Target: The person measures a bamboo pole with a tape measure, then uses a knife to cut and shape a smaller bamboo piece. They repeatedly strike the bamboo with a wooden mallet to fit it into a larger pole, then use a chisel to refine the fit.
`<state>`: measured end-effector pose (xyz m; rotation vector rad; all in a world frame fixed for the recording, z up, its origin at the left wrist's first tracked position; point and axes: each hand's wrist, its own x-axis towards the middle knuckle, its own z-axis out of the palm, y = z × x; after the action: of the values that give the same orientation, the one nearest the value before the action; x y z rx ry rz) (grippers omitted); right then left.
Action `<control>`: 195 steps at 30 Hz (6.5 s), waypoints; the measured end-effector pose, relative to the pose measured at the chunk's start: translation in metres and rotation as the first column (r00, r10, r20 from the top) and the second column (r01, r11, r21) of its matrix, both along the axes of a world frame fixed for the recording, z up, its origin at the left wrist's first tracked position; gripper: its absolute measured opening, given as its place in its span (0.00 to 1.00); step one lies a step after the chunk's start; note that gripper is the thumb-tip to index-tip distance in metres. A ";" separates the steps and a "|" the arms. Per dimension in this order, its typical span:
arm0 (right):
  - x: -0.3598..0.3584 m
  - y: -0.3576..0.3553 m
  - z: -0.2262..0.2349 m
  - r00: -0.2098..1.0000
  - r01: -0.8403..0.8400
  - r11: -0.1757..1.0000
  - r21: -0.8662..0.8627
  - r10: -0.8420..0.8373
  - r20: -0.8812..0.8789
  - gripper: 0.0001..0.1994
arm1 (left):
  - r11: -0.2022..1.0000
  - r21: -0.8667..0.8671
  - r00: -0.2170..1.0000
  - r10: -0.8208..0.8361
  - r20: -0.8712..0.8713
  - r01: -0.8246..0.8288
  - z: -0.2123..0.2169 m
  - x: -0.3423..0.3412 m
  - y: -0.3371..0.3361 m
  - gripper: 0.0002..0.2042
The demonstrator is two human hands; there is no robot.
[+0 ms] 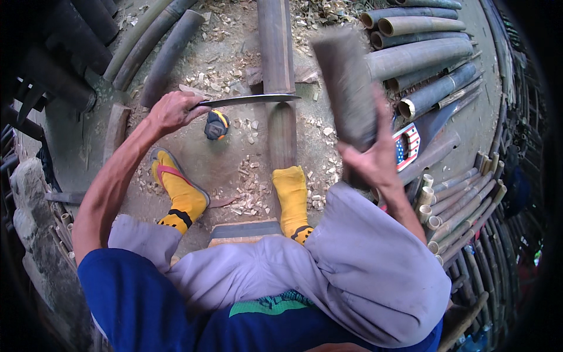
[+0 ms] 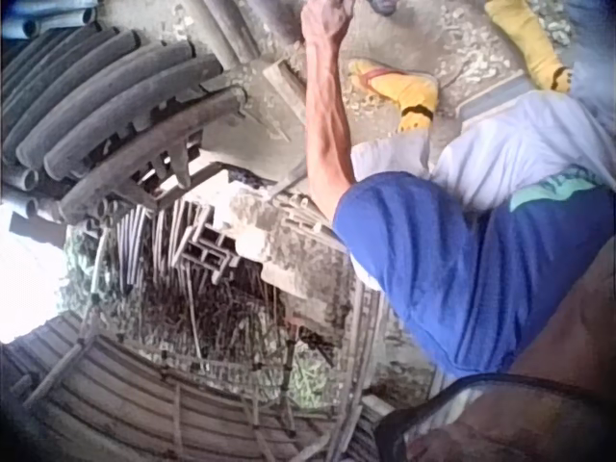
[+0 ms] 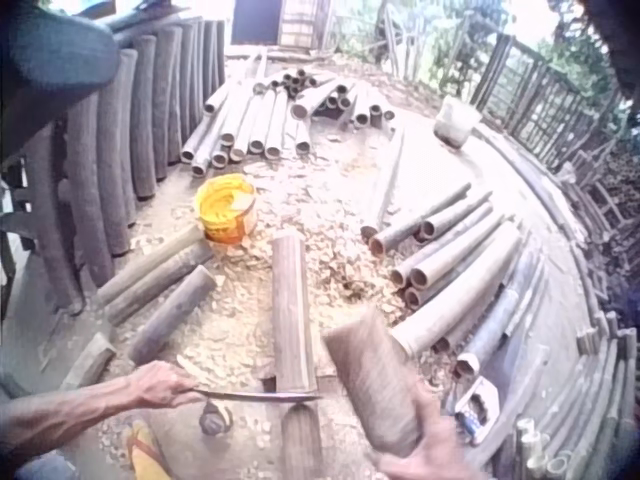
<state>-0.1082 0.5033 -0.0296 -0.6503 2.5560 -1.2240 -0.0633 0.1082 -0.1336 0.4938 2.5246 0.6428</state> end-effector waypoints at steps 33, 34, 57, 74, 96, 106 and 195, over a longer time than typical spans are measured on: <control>-0.136 -0.045 0.101 0.948 0.166 0.939 -0.301 -0.236 -0.214 0.26 | 0.997 0.073 0.999 0.024 0.037 -0.026 -0.012 0.004 0.002 0.19; -0.120 -0.057 0.066 0.916 0.144 0.905 -0.401 -0.276 -0.293 0.27 | 0.998 0.052 0.998 0.034 0.060 -0.037 -0.013 0.012 0.001 0.19; 0.018 -0.002 -0.043 0.984 -0.040 0.999 0.028 0.035 0.176 0.50 | 0.975 0.088 0.964 0.184 0.192 -0.204 -0.014 0.025 -0.002 0.24; 0.128 0.043 -0.097 0.839 0.273 0.898 0.345 -0.398 0.372 0.48 | 0.939 -0.281 0.816 -0.001 -0.579 -0.199 0.052 -0.021 -0.007 0.04; 0.115 0.052 -0.091 0.728 0.217 0.824 0.523 -0.494 0.476 0.44 | 0.550 -0.638 0.843 0.348 -0.410 -0.538 0.086 -0.223 -0.085 0.12; 0.123 0.046 -0.080 0.866 0.322 0.905 0.279 -0.400 0.300 0.41 | 0.871 0.017 0.803 0.460 -0.379 -0.491 0.042 -0.042 -0.041 0.10; -0.031 -0.012 -0.041 0.563 -0.676 0.295 0.675 0.798 0.216 0.28 | 0.968 -0.236 0.968 0.027 -0.249 -0.088 -0.024 0.044 0.013 0.13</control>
<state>-0.1389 0.4912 -0.0703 -1.5132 2.0271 0.1714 -0.0197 0.1210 -0.1572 0.4326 2.8104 0.2951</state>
